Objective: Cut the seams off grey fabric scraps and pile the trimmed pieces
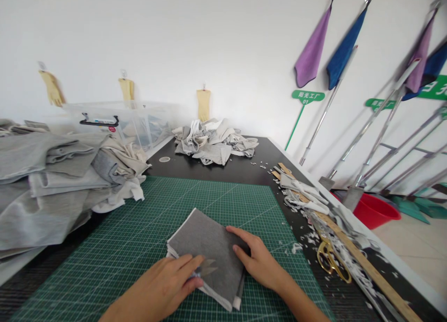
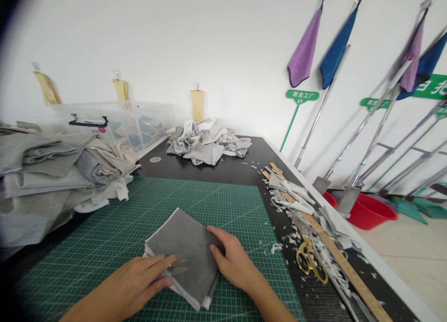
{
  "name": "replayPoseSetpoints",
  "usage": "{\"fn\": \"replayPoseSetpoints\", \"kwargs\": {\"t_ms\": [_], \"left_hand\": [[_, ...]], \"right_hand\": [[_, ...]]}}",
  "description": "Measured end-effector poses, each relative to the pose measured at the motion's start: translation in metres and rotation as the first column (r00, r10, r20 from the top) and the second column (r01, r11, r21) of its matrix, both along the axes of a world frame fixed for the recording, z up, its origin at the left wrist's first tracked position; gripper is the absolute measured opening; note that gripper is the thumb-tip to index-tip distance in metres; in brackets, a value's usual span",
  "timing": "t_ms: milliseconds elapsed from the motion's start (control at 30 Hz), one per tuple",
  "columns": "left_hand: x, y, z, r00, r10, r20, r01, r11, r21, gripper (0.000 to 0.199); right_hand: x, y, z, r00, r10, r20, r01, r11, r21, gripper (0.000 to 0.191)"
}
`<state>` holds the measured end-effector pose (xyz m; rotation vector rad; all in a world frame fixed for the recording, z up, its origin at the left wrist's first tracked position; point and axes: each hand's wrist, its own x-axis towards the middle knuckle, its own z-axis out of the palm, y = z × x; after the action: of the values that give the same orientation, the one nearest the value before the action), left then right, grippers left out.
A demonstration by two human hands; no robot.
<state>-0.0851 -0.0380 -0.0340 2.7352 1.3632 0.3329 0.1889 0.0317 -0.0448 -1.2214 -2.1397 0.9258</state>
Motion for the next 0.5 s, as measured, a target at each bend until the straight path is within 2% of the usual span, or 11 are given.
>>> {"fn": "replayPoseSetpoints", "kwargs": {"t_ms": [100, 267, 500], "left_hand": [[-0.0006, -0.0010, -0.0008, 1.000, -0.013, 0.002, 0.013, 0.999, 0.034, 0.037], [-0.0010, -0.0016, 0.0011, 1.000, -0.018, -0.004, 0.019, 1.000, 0.015, 0.031], [-0.0012, -0.0006, -0.0035, 1.000, -0.011, -0.019, 0.012, 0.999, 0.039, 0.035]], "right_hand": [[0.0000, 0.0011, -0.0003, 1.000, -0.004, 0.000, 0.004, 1.000, -0.002, 0.045], [-0.0002, 0.0017, 0.0000, 1.000, 0.001, 0.000, -0.001, 1.000, 0.002, 0.044], [-0.0003, 0.0013, 0.0007, 1.000, 0.002, -0.005, -0.002, 1.000, -0.001, 0.044]]}}
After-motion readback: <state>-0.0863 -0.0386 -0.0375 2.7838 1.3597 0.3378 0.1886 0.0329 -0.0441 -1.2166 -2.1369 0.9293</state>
